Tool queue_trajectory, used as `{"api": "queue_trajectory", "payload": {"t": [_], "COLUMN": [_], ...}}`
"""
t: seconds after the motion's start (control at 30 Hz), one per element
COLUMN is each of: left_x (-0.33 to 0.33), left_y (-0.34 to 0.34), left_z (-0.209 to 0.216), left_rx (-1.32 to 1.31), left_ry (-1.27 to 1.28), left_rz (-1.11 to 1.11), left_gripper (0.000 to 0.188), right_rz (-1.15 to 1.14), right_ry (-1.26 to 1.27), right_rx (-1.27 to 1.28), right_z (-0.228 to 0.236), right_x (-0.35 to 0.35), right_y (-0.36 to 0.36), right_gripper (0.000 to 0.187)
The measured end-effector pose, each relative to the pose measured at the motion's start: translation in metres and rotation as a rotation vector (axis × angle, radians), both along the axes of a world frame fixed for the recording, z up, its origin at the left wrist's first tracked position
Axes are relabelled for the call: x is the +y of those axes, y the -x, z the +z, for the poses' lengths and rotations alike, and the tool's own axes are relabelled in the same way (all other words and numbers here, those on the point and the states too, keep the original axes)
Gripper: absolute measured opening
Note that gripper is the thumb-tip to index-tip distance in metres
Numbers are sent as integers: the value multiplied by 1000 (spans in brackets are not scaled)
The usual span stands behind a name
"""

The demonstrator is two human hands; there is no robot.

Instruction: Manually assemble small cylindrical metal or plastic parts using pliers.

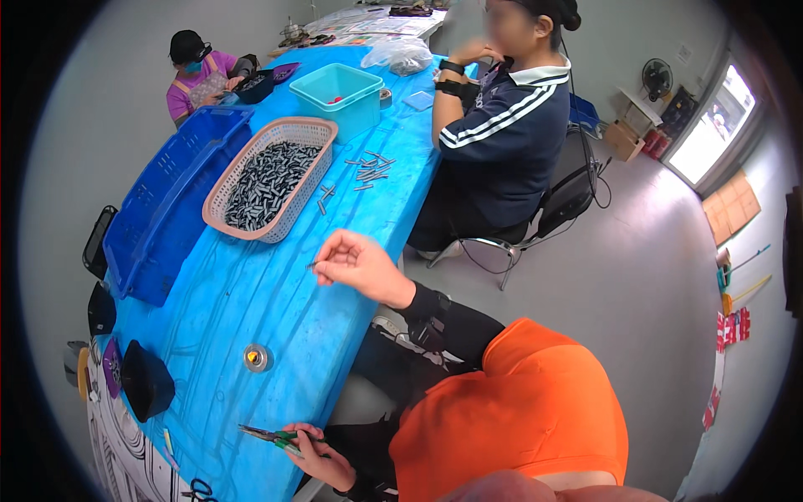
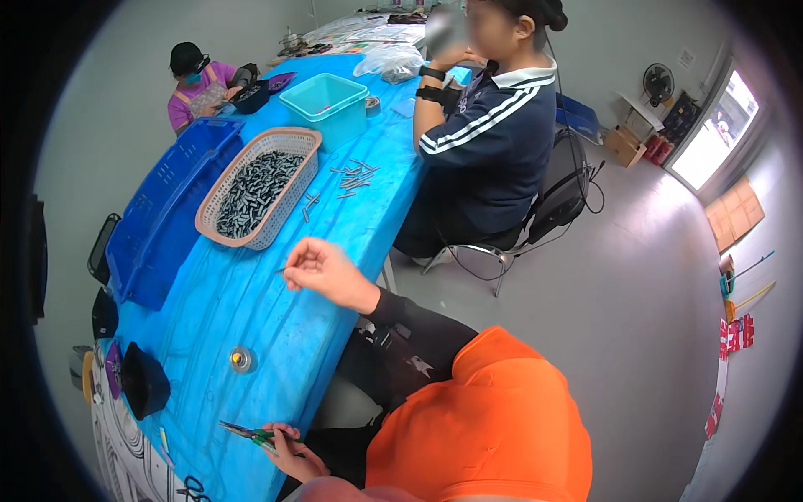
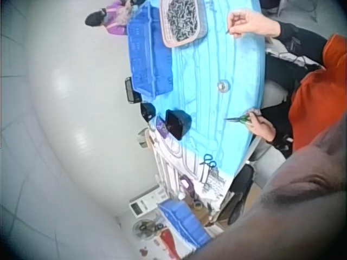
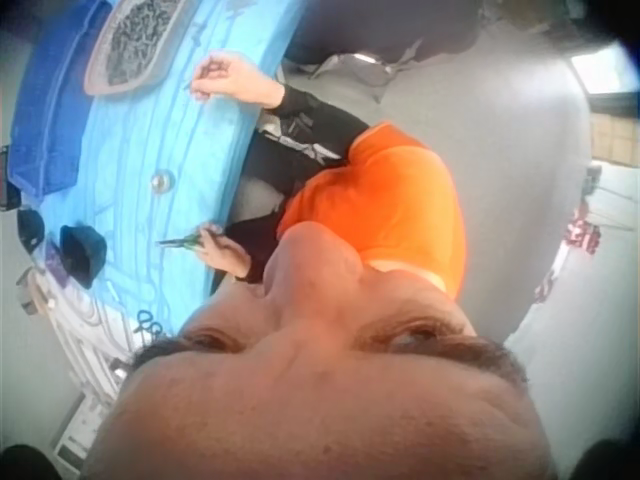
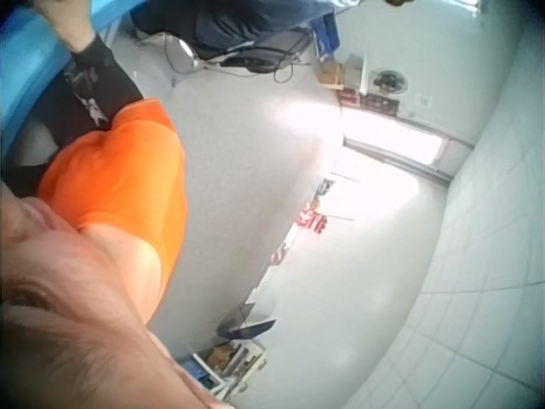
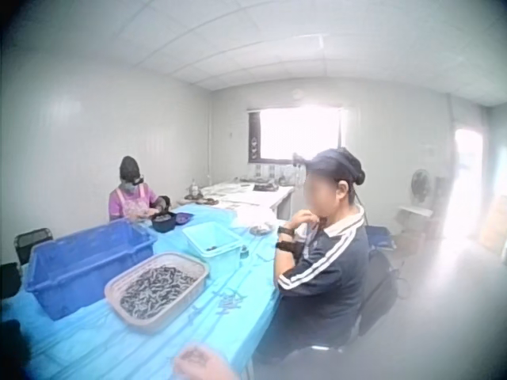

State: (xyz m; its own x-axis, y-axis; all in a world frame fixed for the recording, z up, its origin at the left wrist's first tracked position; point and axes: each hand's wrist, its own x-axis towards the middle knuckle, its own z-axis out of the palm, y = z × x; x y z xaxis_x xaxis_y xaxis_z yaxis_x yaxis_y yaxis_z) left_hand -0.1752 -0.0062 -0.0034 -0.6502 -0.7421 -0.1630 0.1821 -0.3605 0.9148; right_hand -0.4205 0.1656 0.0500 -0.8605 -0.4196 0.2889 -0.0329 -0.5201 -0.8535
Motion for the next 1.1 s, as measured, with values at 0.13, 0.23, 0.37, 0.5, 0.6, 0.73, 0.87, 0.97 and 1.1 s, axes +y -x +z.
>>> {"api": "queue_trajectory", "payload": {"t": [0.13,0.23,0.37,0.5,0.6,0.73,0.87,0.97,1.1], "left_x": [-2,-3,-5,-9,-10,-9,-9,-10,-11], "left_y": [-3,-5,-6,-11,-12,-13,-17,-19,-23], "left_z": [0,0,-6,-10,-9,-7,-9,-12,-10], "left_rx": [56,61,47,102,101,113,104,123,91], "left_ry": [63,66,60,49,46,71,52,71,88], "left_rz": [-9,-16,13,1,3,49,39,43,79], "left_gripper": [19,19,18,17,16,17,18,18,19], "right_rz": [-120,-169,-206,-195,-215,-270,-514,-579,221], "right_ry": [-8,-23,63,140,116,31,-337,-491,64], "right_rx": [6,-28,99,86,75,134,420,580,253], "right_z": [7,12,13,11,9,10,13,11,17], "right_x": [1,3,3,-6,-8,-22,-55,-55,0], "right_y": [12,15,15,13,23,67,127,127,62], "right_gripper": [13,12,12,12,11,19,28,34,57]}}
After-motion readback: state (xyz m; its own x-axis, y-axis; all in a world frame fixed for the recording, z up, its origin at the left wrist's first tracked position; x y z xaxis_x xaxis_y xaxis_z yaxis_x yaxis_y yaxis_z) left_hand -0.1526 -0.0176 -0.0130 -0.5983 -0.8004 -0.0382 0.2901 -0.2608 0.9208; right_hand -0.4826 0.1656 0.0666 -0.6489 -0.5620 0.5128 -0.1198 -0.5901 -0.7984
